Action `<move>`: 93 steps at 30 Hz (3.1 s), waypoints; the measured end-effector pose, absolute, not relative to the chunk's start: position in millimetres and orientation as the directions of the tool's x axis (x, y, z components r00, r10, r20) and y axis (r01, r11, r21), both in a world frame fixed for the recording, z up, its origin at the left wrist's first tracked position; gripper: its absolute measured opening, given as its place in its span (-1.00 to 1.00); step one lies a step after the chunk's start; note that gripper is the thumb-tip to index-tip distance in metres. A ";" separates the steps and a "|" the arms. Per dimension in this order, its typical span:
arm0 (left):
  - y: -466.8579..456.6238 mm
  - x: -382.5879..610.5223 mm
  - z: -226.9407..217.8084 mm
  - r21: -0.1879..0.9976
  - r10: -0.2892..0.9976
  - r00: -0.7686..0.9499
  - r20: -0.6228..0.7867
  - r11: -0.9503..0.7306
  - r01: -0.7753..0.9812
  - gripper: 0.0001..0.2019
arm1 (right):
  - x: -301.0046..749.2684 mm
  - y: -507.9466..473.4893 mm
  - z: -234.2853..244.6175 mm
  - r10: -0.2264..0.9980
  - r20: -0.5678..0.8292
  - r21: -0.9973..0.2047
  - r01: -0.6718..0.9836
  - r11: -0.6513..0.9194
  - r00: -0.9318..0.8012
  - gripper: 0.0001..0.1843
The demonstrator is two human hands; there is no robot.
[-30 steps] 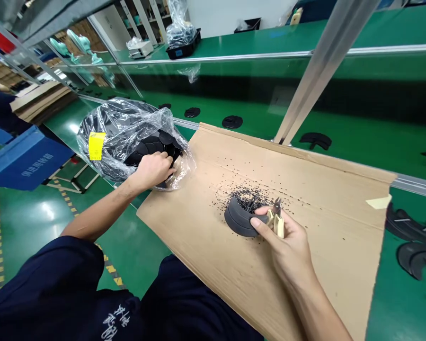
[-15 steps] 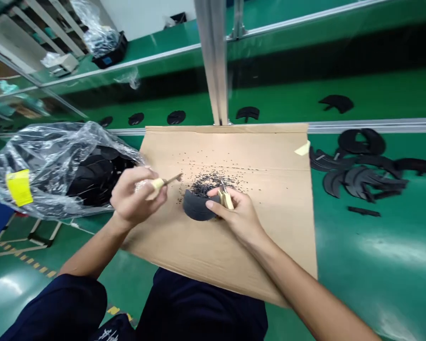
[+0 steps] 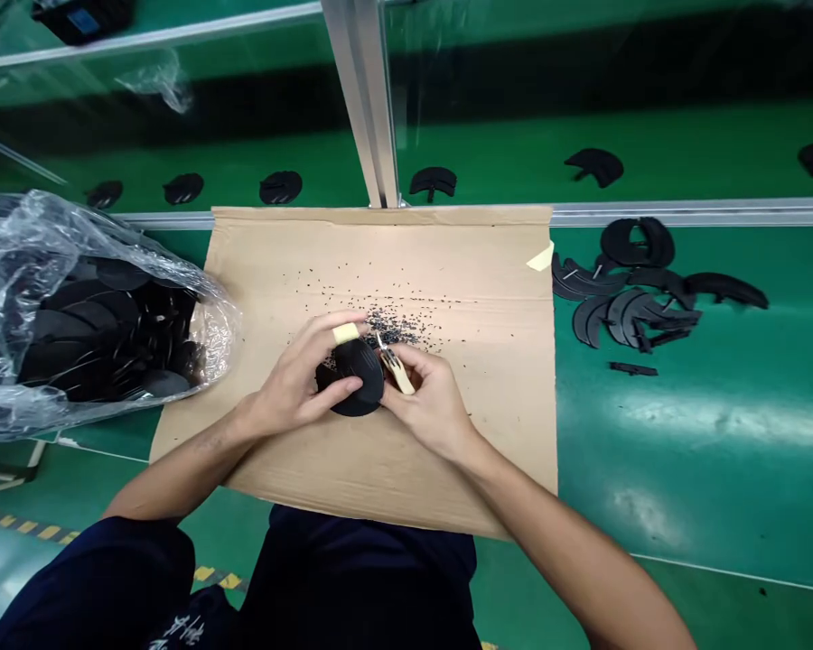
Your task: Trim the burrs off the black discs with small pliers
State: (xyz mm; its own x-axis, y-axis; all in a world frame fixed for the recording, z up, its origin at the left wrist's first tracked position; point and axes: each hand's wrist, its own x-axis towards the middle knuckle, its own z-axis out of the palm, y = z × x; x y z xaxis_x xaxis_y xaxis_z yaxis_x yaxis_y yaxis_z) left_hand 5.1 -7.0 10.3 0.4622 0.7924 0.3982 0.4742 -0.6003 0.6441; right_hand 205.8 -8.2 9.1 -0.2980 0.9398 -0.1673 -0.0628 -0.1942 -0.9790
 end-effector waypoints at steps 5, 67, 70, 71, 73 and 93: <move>-9.8 6.8 -2.8 0.975 0.939 0.315 0.137 -0.184 0.125 -0.71 | 204.5 -7.7 5.0 0.934 -0.197 -0.958 -0.145 -0.248 -0.298 -0.56; -8.5 -1.9 -2.4 0.669 0.731 0.323 0.601 -0.681 0.298 -0.63 | 211.6 -12.2 0.0 0.759 0.554 -0.698 0.306 0.647 -0.343 -0.78; -7.6 -1.6 -0.9 0.674 0.727 0.357 0.587 -0.683 0.283 -0.62 | 211.5 -13.7 -0.5 0.759 0.563 -0.688 0.323 0.650 -0.328 -0.77; -7.5 -1.7 -0.5 0.667 0.723 0.365 0.586 -0.687 0.290 -0.63 | 211.2 -13.9 -0.5 0.759 0.565 -0.687 0.326 0.650 -0.323 -0.77; -7.3 -2.4 -0.1 0.649 0.716 0.373 0.591 -0.696 0.308 -0.64 | 210.6 -14.1 -0.3 0.761 0.564 -0.689 0.325 0.648 -0.320 -0.75; -11.2 -8.2 6.2 0.667 0.716 0.387 0.581 -0.691 0.278 -0.71 | 207.3 -16.5 -0.6 0.772 0.538 -0.730 0.271 0.628 -0.340 -0.76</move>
